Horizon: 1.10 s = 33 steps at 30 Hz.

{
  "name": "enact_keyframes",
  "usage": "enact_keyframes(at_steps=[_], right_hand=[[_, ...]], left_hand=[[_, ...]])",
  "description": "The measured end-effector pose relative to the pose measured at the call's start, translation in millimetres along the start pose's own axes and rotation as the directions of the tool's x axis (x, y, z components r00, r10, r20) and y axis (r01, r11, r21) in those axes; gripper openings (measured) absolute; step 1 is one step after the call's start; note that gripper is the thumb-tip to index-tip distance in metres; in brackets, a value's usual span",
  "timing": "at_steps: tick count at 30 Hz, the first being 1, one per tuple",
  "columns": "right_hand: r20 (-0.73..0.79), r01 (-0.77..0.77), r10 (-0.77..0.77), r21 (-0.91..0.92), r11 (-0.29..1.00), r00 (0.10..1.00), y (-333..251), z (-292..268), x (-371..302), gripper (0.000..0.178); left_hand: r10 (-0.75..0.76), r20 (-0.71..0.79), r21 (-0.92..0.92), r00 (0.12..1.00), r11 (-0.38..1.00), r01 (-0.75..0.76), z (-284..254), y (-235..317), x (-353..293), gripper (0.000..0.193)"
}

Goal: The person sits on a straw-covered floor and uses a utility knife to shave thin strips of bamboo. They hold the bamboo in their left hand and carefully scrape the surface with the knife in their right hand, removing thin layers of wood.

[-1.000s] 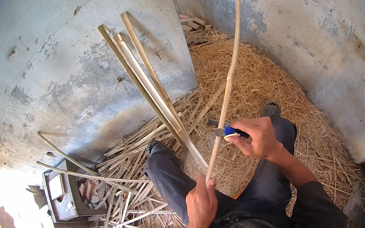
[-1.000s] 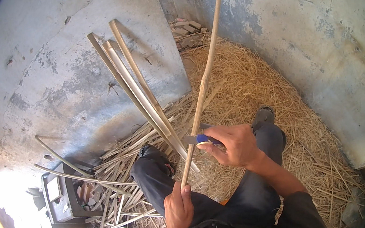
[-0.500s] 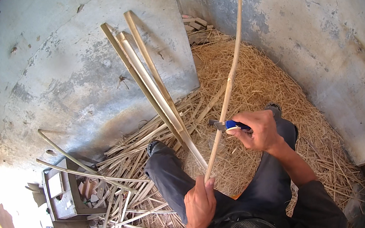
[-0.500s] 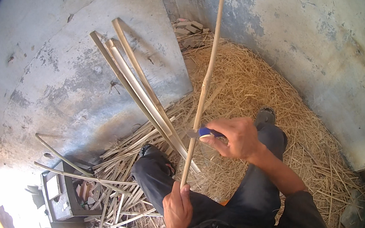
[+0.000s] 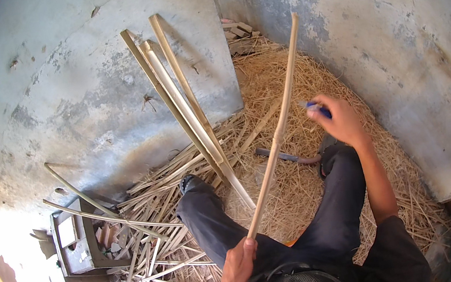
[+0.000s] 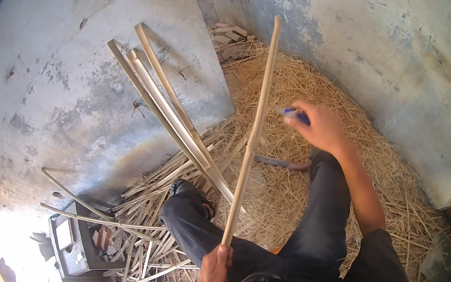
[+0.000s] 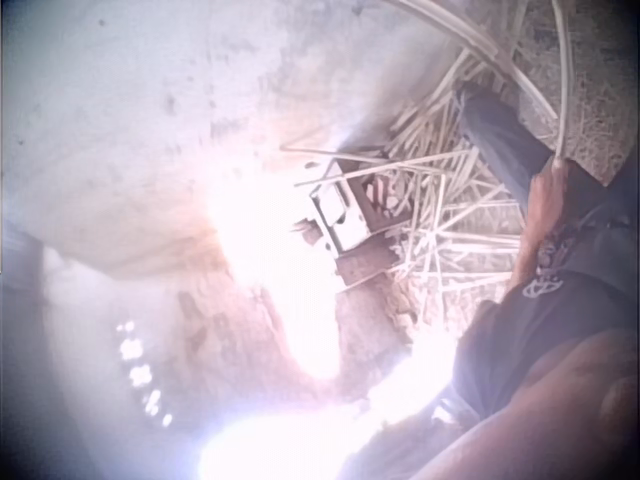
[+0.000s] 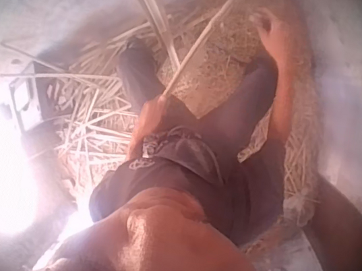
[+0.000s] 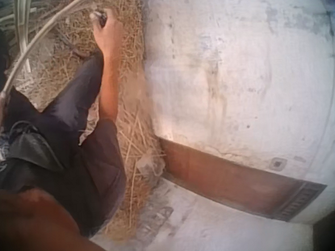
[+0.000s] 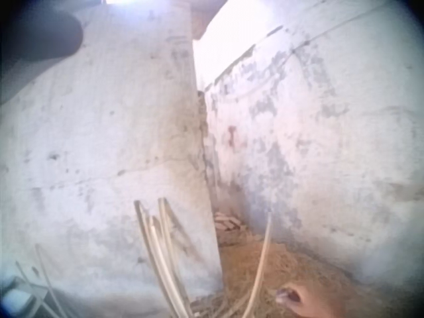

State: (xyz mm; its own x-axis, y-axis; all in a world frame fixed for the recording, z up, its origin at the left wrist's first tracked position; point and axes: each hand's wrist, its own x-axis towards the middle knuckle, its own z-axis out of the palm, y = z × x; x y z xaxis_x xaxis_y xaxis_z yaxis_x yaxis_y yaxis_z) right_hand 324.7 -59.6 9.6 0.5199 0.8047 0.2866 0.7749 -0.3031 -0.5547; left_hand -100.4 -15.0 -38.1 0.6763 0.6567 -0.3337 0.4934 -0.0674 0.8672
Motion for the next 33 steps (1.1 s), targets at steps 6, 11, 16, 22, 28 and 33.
enact_keyframes(at_steps=[6,11,16,22,28,33], right_hand=[[0.486,0.001,0.18,-0.347,0.938,0.855,-6.4,-3.1,-11.7,0.074],[0.409,0.074,0.019,-0.211,0.975,0.912,-30.7,-34.0,9.5,0.075],[0.522,0.072,-0.014,-0.09,0.993,0.853,-31.8,-51.6,32.0,0.071],[0.613,0.221,0.106,-0.433,0.874,0.783,10.9,-18.3,20.3,0.067],[0.454,0.038,0.016,-0.111,0.993,0.891,-17.7,-31.9,25.0,0.052],[0.217,-0.05,-0.151,0.712,0.701,0.964,-33.7,-16.4,21.9,0.038]], left_hand=[[-0.13,0.134,-0.358,0.982,0.918,0.17,-17.3,-4.7,12.6,0.063],[-0.096,0.309,-0.531,0.946,0.808,0.256,-23.2,-23.3,21.1,0.064],[-0.015,0.377,-0.623,0.926,0.735,0.266,-20.5,-27.0,27.9,0.074],[0.096,0.403,-0.687,0.91,0.689,0.231,-22.2,-32.9,35.9,0.075],[0.152,0.382,-0.701,0.912,0.691,0.178,-26.3,-26.9,40.3,0.073],[0.198,0.451,-0.706,0.871,0.676,0.212,-26.1,-23.3,48.4,0.073]])
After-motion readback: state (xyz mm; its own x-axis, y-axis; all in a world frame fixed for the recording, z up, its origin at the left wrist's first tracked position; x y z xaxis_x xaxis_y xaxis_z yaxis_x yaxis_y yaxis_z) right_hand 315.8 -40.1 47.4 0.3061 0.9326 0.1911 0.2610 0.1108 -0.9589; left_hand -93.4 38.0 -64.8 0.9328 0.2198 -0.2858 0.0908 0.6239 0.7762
